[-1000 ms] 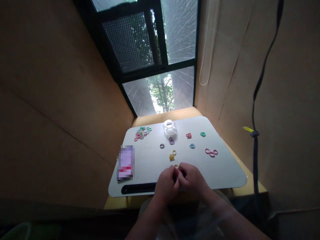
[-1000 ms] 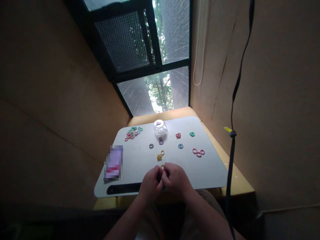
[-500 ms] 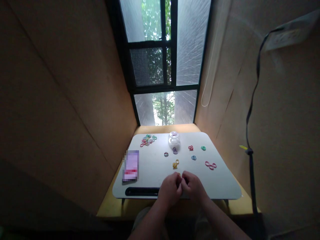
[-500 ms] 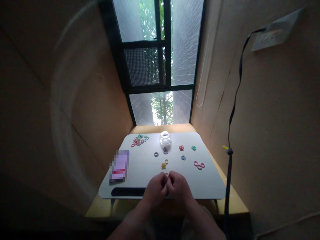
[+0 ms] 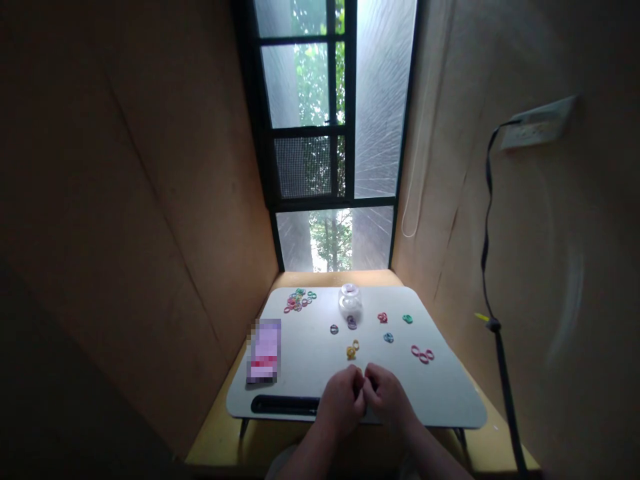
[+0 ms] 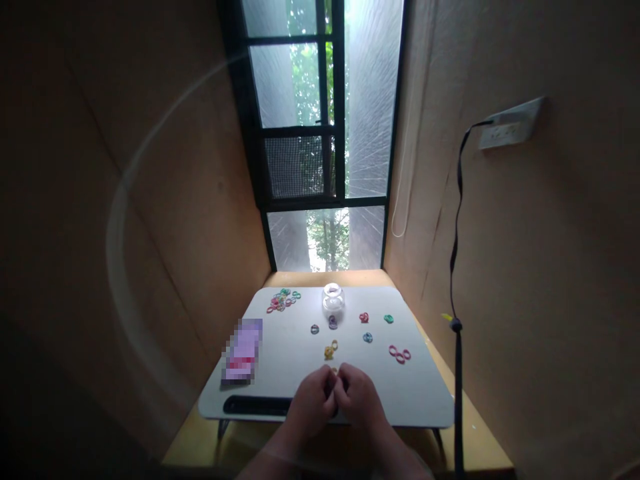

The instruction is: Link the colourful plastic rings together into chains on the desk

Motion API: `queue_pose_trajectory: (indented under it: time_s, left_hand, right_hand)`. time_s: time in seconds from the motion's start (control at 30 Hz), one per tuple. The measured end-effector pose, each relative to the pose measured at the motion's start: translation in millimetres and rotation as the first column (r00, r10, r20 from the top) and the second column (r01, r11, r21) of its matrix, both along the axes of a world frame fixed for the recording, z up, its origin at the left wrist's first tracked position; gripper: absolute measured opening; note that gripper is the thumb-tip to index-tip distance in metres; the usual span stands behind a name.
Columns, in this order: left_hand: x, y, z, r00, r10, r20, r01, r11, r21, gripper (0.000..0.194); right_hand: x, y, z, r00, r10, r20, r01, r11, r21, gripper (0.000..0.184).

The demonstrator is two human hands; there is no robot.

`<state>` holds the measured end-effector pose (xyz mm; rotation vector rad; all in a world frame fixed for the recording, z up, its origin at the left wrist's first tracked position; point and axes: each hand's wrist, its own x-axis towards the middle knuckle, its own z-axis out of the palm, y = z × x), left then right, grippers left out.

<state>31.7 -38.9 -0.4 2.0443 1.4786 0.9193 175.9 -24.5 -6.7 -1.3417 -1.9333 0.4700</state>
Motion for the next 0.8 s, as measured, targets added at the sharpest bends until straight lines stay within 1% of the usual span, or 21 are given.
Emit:
queue_pose_trajectory:
  time_s: [0.33, 0.8]
  left_hand:
    - [3.0, -3.2, 3.0, 1.000, 0.020, -0.001, -0.020, 1.000, -0.005, 0.007]
    - [3.4, -1.0, 0.3, 1.000, 0.024, -0.018, -0.024, 1.000, -0.006, 0.005]
  right_hand:
    - [1.4, 0.3, -3.5, 0.999, 0.009, -0.035, -0.009, 1.000, -0.014, 0.015]
    - [1.1, 1.2, -6.3, 0.999, 0.019, -0.044, -0.019, 1.000, 0.002, 0.017]
